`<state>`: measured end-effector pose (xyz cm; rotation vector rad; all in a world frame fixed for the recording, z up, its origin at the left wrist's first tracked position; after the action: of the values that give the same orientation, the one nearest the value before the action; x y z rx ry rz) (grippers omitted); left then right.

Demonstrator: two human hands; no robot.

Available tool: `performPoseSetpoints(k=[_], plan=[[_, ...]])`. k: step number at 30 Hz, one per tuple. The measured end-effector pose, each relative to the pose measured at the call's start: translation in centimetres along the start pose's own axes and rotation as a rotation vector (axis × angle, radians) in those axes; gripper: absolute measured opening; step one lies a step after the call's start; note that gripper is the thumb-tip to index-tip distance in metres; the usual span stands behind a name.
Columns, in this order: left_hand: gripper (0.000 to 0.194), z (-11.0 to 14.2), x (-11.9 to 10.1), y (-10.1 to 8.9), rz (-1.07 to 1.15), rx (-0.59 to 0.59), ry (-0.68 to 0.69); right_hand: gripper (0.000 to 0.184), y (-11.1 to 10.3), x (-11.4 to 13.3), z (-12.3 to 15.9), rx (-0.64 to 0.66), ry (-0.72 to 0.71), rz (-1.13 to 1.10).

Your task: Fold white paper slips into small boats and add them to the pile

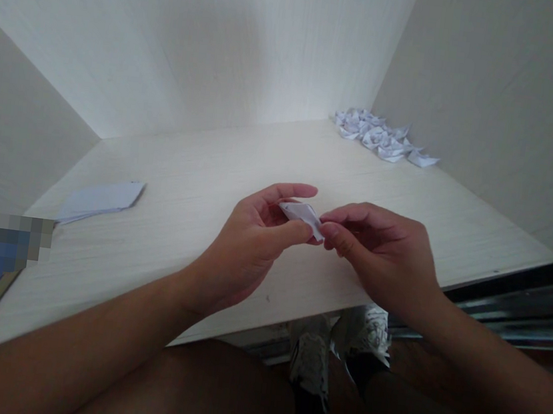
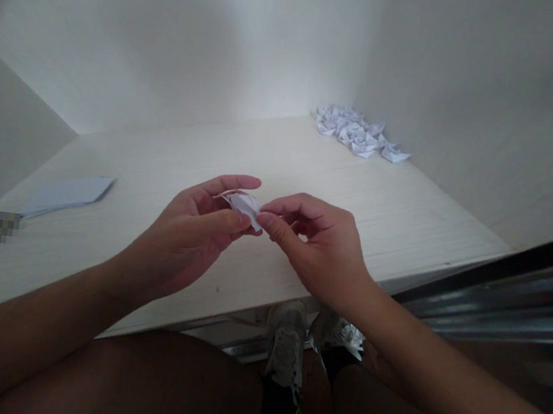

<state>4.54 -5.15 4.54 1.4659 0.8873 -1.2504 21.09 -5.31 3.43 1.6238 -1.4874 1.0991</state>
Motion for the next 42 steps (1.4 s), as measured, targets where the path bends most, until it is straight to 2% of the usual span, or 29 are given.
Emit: performPoseSetpoints(k=[5,8,11,16,18,33,42], plan=[[0.04,-0.1,0.0,0.0,-0.014,-0.007,-0.004,0.005,-0.1,0.6,0.2,0.007,-0.129,0.248],[0.04,-0.1,0.1,0.0,-0.021,-0.008,-0.008,0.007,0.0,0.9,0.2,0.006,-0.154,0.288],[0.04,-0.1,0.0,0.1,-0.023,-0.004,-0.002,0.001,0.2,0.7,0.1,-0.018,-0.067,0.169],[0.038,-0.1,0.0,0.0,-0.025,0.008,-0.009,0.015,0.3,-0.5,-0.2,0.006,0.187,-0.18],[0.04,-0.1,0.1,0.0,-0.03,0.015,-0.014,0.018,0.3,-0.8,-0.2,0.02,0.238,-0.262],[0.041,0.0,-0.1,0.1,0.004,0.031,-0.037,0.009,-0.3,0.3,-0.4,0.079,0.187,-0.193],[0.044,-0.2,0.4,-0.3,0.044,0.148,-0.032,0.027,-0.2,0.1,-0.2,0.104,0.285,-0.393]])
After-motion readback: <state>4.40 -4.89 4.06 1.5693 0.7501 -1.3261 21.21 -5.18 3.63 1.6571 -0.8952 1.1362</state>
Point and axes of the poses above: each hand's wrist, its own z-axis away from the middle knuckle, its own y-axis out of the palm, x = y × z, the point moved 2 cm from there along -z, towards the middle knuckle, and after that the axes turned 12 degrees about -z, right-handed, at the moved point
